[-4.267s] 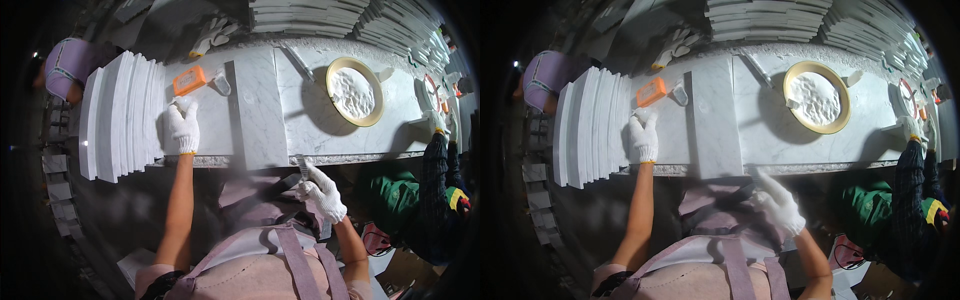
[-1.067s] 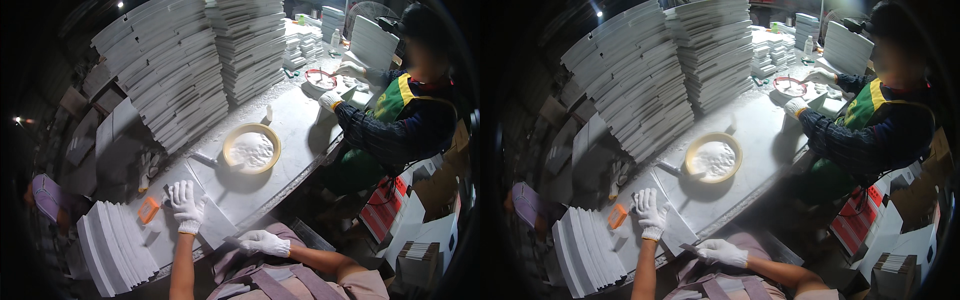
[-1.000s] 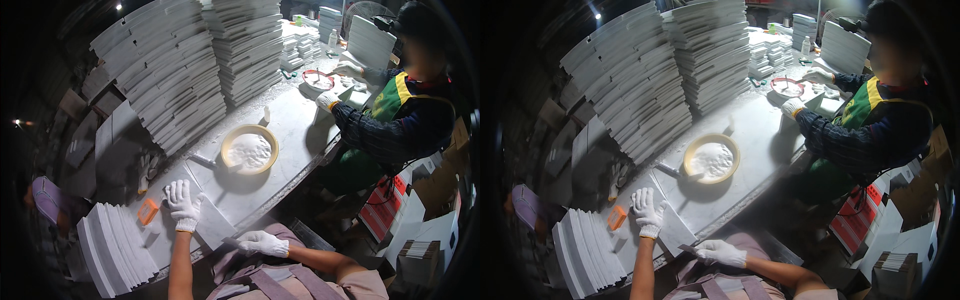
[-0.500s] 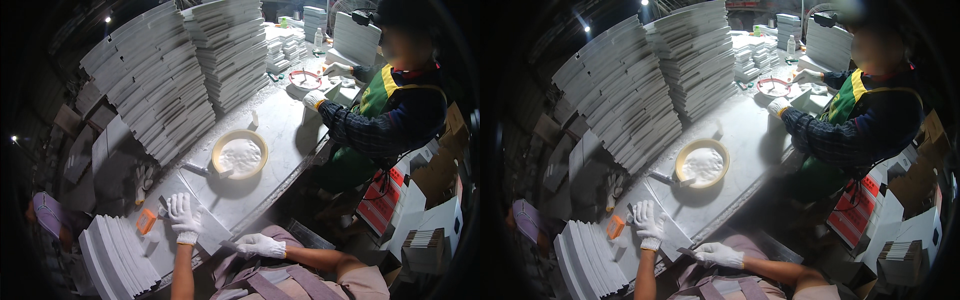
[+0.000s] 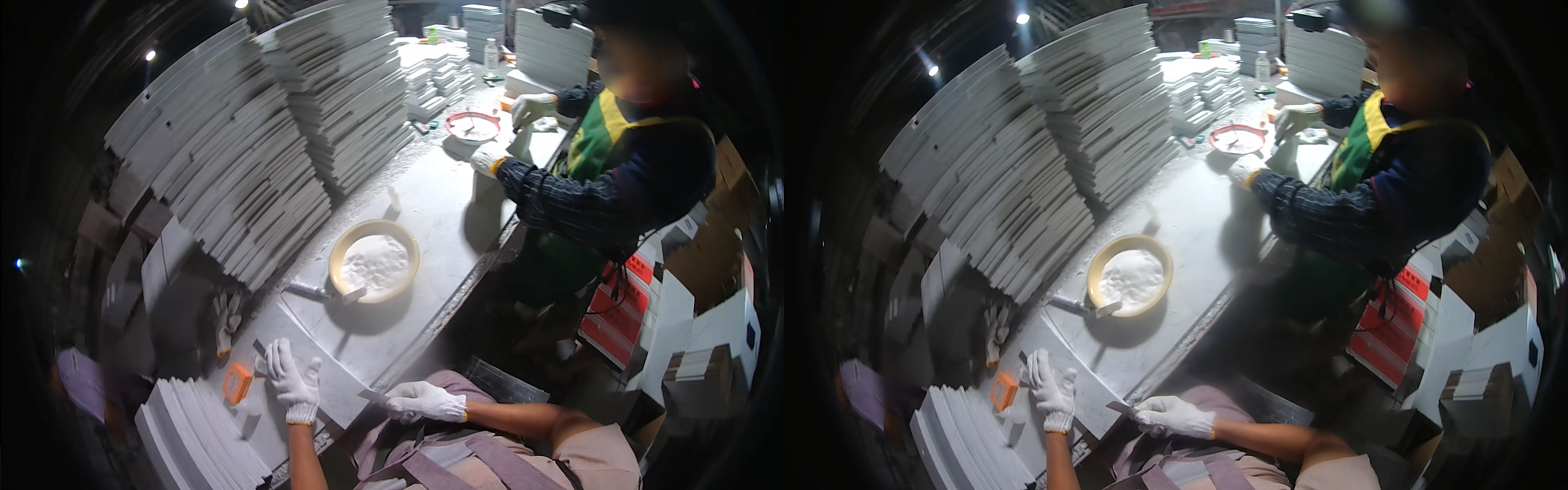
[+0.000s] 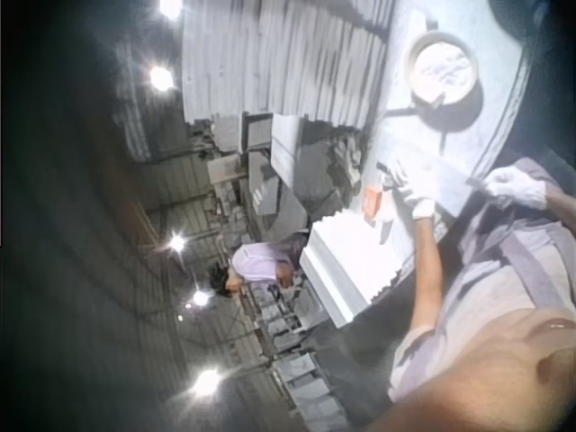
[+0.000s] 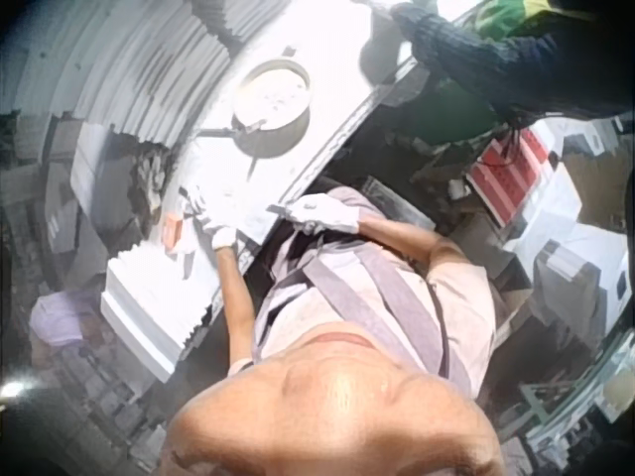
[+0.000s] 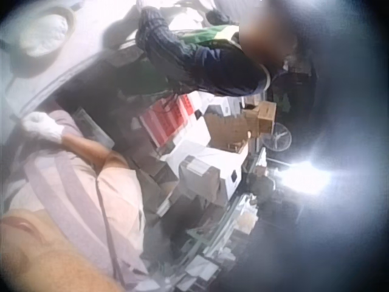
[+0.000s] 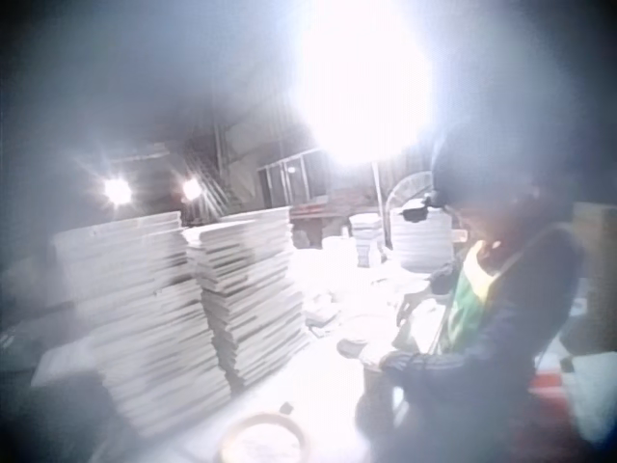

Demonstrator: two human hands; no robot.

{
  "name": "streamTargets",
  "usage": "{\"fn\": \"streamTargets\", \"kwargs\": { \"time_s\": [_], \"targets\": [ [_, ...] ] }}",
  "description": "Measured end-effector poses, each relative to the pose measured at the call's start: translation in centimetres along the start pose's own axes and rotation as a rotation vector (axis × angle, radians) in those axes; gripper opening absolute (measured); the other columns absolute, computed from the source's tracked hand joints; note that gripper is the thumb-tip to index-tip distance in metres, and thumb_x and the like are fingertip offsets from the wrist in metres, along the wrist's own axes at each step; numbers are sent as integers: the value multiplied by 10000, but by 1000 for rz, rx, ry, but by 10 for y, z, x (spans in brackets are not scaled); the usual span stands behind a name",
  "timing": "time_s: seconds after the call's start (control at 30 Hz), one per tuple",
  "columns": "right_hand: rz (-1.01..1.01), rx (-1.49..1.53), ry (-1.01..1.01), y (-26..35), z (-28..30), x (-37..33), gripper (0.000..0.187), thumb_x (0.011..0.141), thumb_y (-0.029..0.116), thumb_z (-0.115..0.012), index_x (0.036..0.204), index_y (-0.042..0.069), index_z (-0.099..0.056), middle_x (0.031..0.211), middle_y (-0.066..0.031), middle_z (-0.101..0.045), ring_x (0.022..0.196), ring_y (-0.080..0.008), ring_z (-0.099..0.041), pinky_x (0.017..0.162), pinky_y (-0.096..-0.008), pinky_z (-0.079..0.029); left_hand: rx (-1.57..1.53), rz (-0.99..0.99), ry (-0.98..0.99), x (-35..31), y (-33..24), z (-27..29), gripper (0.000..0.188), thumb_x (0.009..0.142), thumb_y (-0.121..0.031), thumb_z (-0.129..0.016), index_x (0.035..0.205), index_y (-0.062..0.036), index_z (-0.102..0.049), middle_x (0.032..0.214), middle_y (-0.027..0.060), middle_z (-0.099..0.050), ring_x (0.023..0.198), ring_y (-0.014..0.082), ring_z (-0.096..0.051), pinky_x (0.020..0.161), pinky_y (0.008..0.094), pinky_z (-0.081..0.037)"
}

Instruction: The person scrapes the surface of white rectangular tiles with a metal scraper while wearing white gloves. They repeatedly dip the scraper into a bowl of white powder and continue scraping multiple tiles on a workbench. The person occasionally wipes the tile surface with their gloved hand and stacks finished tiles to the side.

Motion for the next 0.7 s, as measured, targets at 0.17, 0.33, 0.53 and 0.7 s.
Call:
{"fn": "streamTargets", "kwargs": {
  "time_s": [0.17, 0.33, 0.53, 0.7],
  "targets": [
    [-1, 92, -6, 2, 1, 0, 155, 1037, 217, -723, 1108, 96, -656, 871, 48, -640, 642, -29, -548, 525, -165, -411, -73, 13, 1, -20, 8, 3, 922, 972, -668, -626, 1572, 7, -440, 1571, 234, -492, 1481, 426, -435, 1247, 557, -313],
    [33, 95, 1, 4, 7, 3, 168, 1015, 188, -746, 1115, 81, -663, 866, 53, -632, 654, -31, -548, 540, -173, -423, -274, 222, 11, -46, 56, -19, 753, 1079, -509, -566, 1596, 15, -406, 1620, 237, -448, 1493, 387, -430, 1226, 483, -370],
    [50, 81, -17, 7, 9, 3, 169, 1018, 196, -745, 1111, 78, -668, 858, 60, -622, 664, -33, -546, 568, -190, -445, -305, 394, -43, -41, 118, -28, 598, 1111, -336, -568, 1567, 28, -440, 1627, 269, -426, 1504, 399, -420, 1232, 467, -370],
    [64, 60, -117, 11, 13, -5, 203, 1034, 225, -731, 1129, 60, -662, 874, 45, -624, 676, -40, -538, 587, -191, -451, -123, 321, -101, -36, 89, 0, 610, 1102, -336, -591, 1572, 20, -435, 1632, 246, -438, 1515, 388, -415, 1258, 488, -332]
  ]
}}
Point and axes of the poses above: each hand's wrist, its own x-axis towards the middle knuckle, its own z-axis out of the back of the hand, y = z × x, the point moved 10 cm from there along x, towards the middle knuckle
